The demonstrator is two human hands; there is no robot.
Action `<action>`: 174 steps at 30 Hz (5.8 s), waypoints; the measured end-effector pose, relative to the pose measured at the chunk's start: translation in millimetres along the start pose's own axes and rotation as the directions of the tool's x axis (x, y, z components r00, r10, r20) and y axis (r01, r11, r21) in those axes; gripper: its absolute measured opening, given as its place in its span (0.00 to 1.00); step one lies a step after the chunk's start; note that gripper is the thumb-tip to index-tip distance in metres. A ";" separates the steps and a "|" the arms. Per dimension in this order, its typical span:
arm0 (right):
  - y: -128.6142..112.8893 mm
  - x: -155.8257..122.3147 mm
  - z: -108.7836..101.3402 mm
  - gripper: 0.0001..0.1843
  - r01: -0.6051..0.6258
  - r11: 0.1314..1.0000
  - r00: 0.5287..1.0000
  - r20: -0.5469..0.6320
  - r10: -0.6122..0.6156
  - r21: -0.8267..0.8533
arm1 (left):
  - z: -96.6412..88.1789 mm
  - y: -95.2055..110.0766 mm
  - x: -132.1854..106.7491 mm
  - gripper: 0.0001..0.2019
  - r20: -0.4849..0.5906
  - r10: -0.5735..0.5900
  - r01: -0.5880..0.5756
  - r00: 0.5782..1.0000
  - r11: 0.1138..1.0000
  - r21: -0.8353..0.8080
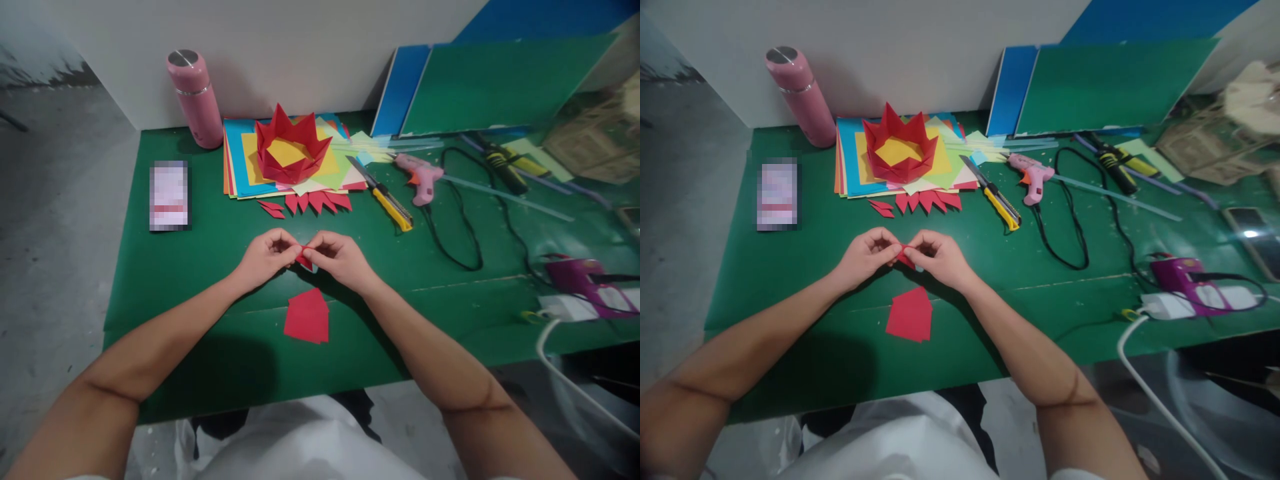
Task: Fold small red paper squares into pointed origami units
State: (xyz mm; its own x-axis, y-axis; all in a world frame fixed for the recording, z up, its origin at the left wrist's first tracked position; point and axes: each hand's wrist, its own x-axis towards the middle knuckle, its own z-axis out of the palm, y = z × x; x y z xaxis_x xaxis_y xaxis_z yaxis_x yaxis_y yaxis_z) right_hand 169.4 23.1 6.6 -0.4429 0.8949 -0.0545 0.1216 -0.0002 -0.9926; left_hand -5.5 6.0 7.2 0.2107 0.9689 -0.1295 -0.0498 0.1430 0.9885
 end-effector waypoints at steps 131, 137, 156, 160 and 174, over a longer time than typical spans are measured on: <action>1.0 -4.3 -2.9 0.06 0.552 0.329 0.683 0.189 -0.706 -0.766 | -2.0 4.0 -1.0 0.09 0.021 -0.162 0.163 0.987 0.985 -0.064; -2.9 -5.7 0.2 0.04 0.471 0.589 0.800 0.035 -0.600 -0.657 | -0.8 2.5 -1.5 0.10 0.020 -0.119 0.120 0.993 0.992 -0.036; -2.7 -1.7 0.4 0.10 0.168 0.893 0.969 -0.095 -0.226 -0.417 | 3.6 3.9 -2.0 0.08 -0.063 -0.090 0.092 0.994 0.995 0.037; -1.9 -1.0 -0.2 0.10 0.151 0.916 0.973 -0.106 -0.203 -0.371 | 2.7 4.7 -1.9 0.10 -0.056 -0.081 0.082 0.995 0.997 0.007; -0.9 -0.2 -0.9 0.12 0.071 0.979 0.990 -0.107 -0.093 -0.189 | 0.9 1.3 -2.1 0.13 -0.069 -0.126 0.122 0.990 0.991 -0.059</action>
State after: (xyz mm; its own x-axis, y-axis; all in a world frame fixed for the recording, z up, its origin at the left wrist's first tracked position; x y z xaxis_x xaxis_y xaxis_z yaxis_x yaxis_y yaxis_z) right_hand 170.2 23.4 7.6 -0.3544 0.9337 0.0499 0.2554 0.1480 -0.9554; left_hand -5.1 4.0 8.9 0.1474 0.9547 -0.2584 -0.0809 0.2720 0.9589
